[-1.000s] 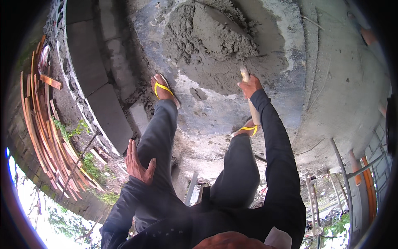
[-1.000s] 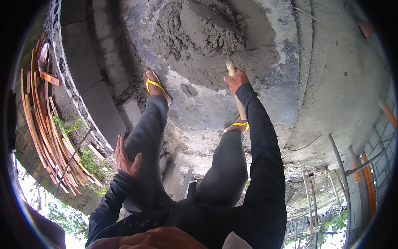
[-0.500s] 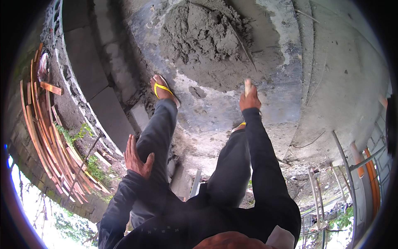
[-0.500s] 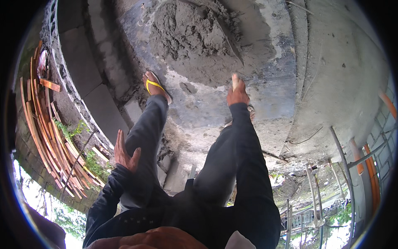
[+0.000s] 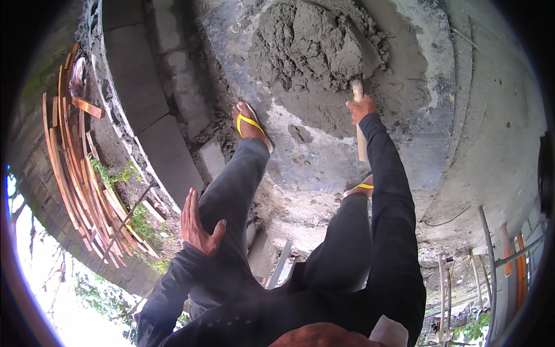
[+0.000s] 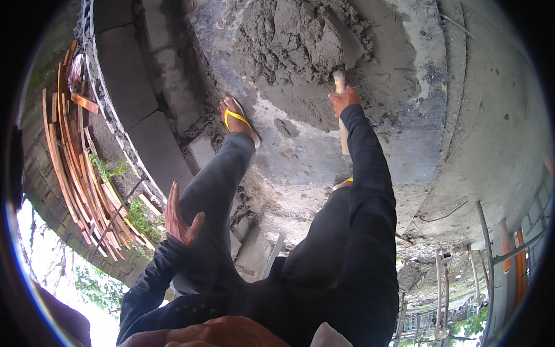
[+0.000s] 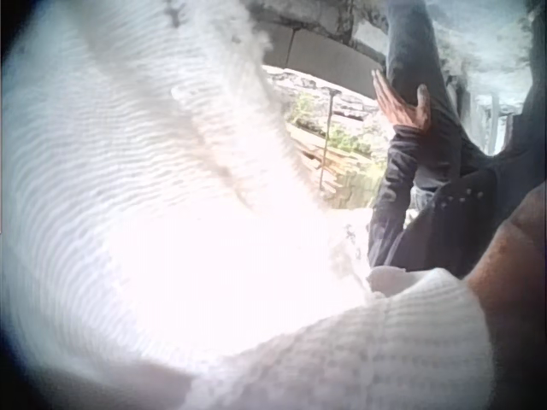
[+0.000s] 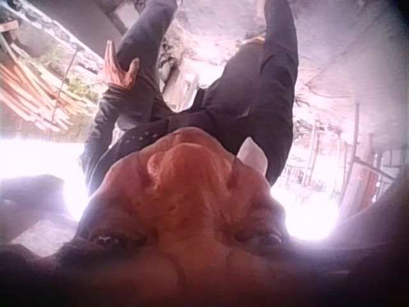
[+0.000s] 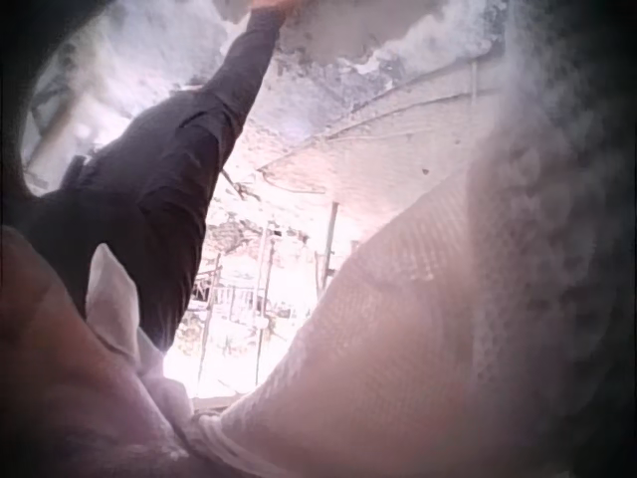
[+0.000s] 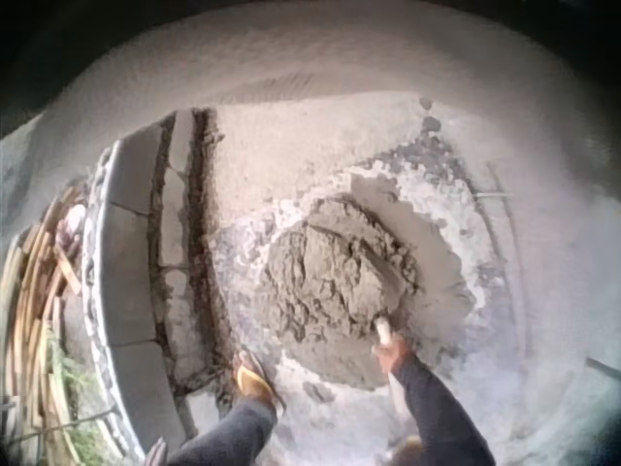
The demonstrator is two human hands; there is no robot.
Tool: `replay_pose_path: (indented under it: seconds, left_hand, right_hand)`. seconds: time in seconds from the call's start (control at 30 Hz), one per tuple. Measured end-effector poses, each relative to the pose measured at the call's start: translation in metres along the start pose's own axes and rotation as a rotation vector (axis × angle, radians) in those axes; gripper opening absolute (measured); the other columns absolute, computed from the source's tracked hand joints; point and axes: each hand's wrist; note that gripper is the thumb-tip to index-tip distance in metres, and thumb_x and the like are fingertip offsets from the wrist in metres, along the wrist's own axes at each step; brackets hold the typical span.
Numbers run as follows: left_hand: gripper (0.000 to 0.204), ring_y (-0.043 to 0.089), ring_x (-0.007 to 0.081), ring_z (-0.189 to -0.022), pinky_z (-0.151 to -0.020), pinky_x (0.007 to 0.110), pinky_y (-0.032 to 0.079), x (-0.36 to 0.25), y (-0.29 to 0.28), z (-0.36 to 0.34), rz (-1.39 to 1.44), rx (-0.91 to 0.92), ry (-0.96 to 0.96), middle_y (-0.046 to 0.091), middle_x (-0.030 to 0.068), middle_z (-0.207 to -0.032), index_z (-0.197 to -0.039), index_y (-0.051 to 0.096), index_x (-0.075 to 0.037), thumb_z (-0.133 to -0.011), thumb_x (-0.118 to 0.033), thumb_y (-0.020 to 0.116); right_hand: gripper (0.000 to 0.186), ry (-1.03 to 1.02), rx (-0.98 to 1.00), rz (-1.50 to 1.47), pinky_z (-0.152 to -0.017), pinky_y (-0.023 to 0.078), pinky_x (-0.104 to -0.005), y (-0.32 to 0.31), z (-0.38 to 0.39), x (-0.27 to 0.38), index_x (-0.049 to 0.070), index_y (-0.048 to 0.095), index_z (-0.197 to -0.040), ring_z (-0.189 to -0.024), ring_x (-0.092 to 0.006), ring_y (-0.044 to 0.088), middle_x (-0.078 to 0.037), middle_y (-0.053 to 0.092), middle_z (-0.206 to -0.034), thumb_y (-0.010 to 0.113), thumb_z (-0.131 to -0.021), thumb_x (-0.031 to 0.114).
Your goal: The person places hollow concrete blocks onto a low wall and then uses a trowel to scoop mortar from a pile and apply it into the block holes. The person repeats this process along the wall.
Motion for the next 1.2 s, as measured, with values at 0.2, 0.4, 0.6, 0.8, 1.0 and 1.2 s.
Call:
replay_pose_path:
  seconds: [0.2, 0.4, 0.6, 0.8, 1.0, 1.2]
  left_hand:
    - [0.096, 0.025, 0.0353, -0.145, -0.116, 0.054, 0.021, -0.011, 0.010, 0.012, -0.010, 0.002, -0.052, 0.025, 0.0187, -0.157, -0.152, 0.020, -0.004, -0.077, -0.035, 0.071]
    - [0.102, 0.020, 0.0307, -0.148, -0.115, 0.062, 0.018, -0.024, 0.015, 0.018, -0.055, 0.013, -0.148, 0.020, 0.0117, -0.160, -0.154, 0.016, -0.008, -0.076, -0.047, 0.070]
    - [0.105, 0.013, 0.0341, -0.150, -0.114, 0.066, 0.012, -0.026, -0.028, 0.034, 0.006, -0.013, -0.169, 0.014, 0.0125, -0.162, -0.155, 0.017, -0.013, -0.074, -0.056, 0.070]
    - [0.106, 0.012, 0.0344, -0.149, -0.114, 0.067, 0.014, 0.000, -0.051, 0.019, 0.000, 0.082, -0.163, 0.011, 0.0117, -0.162, -0.155, 0.017, -0.013, -0.074, -0.059, 0.067]
    - [0.097, 0.012, 0.0335, -0.149, -0.113, 0.070, 0.012, 0.045, -0.068, -0.054, 0.039, 0.141, -0.112, 0.012, 0.0079, -0.163, -0.154, 0.022, -0.013, -0.078, -0.056, 0.063]
    - [0.094, 0.011, 0.0324, -0.150, -0.113, 0.070, 0.010, 0.090, -0.111, -0.098, 0.228, 0.302, -0.107, 0.013, 0.0070, -0.163, -0.154, 0.023, -0.013, -0.080, -0.058, 0.060]
  right_hand:
    - [0.038, -0.061, 0.090, 0.062, -0.050, 0.056, -0.0387, -0.040, 0.066, 0.029, -0.005, 0.058, -0.105, -0.057, -0.0235, 0.065, -0.014, 0.064, -0.073, 0.070, -0.079, 0.020]
    - [0.034, -0.138, 0.141, 0.053, -0.050, 0.051, -0.0402, -0.057, 0.151, 0.014, -0.004, 0.059, -0.097, -0.056, -0.0255, 0.065, -0.014, 0.062, -0.066, 0.071, -0.076, 0.022]
    - [0.023, -0.279, 0.061, 0.085, -0.041, 0.048, -0.0384, -0.058, 0.263, 0.044, -0.002, 0.056, -0.092, -0.044, -0.0232, 0.059, -0.013, 0.058, -0.061, 0.064, -0.077, 0.013]
    - [0.021, -0.093, 0.118, 0.027, -0.039, 0.047, -0.0353, -0.035, 0.320, 0.076, 0.000, 0.051, -0.093, -0.043, -0.0215, 0.055, -0.010, 0.054, -0.064, 0.064, -0.078, 0.007]
    - [0.017, -0.086, 0.095, 0.170, -0.042, 0.046, -0.0330, 0.038, 0.317, 0.159, 0.005, 0.051, -0.087, -0.044, -0.0174, 0.052, -0.006, 0.052, -0.064, 0.066, -0.079, 0.007]
    - [0.019, -0.027, 0.288, 0.010, -0.042, 0.044, -0.0291, 0.148, 0.303, 0.327, 0.006, 0.050, -0.091, -0.045, -0.0114, 0.047, -0.002, 0.048, -0.064, 0.066, -0.083, 0.007]
Point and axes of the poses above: each hand's wrist, its own z-axis away from the middle knuckle, its own y-axis out of the palm, x = y × z
